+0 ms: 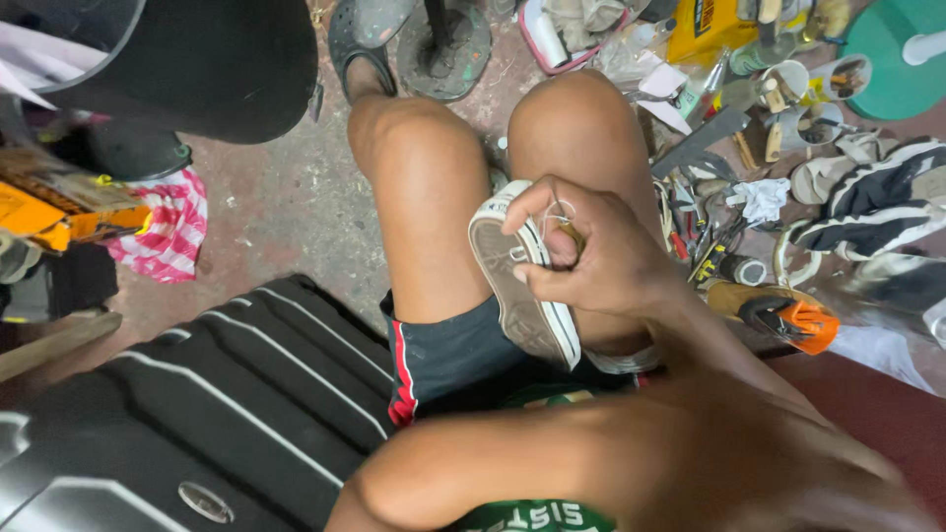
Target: The person sits on the floor and sews the sole of a white sneaker using a needle and white thread. They repeatedly push the needle through the shoe's sole and pull the thread tight to secure the stitching.
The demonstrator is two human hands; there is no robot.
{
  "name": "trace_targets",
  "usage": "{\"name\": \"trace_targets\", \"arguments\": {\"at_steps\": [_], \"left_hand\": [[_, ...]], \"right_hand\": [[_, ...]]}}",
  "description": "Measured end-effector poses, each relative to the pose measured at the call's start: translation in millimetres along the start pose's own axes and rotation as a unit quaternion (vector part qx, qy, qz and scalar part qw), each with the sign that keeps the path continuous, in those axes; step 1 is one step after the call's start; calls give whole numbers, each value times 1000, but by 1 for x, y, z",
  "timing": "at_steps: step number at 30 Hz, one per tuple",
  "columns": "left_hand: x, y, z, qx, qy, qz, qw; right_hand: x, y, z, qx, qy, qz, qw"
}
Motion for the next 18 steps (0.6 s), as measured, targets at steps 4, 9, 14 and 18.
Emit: {"name": "trace_targets", "arguments": {"at_steps": [4,9,14,18], "left_hand": [[-78,20,15,-144,-118,-126,974],[-97,23,46,-234,-228,-192,925],[-86,16,51,-173,-287,-174,926],[-80,20,51,-213,-283,-150,923]], "right_hand": [[0,10,-6,34,-20,1,999],[4,3,-8,48,13,6,999],[4,3,-11,93,30,-32,995],[6,5,-5,61,63,-62,994]]}}
Point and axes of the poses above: each hand's wrist, its own y-axis away from the middle knuckle, its own x-axis out of the palm, z = x × y, the point moved 5 cm from there along -y, towards the middle knuckle, and after that the axes turned 12 degrees about -y, right-handed, at the moved point
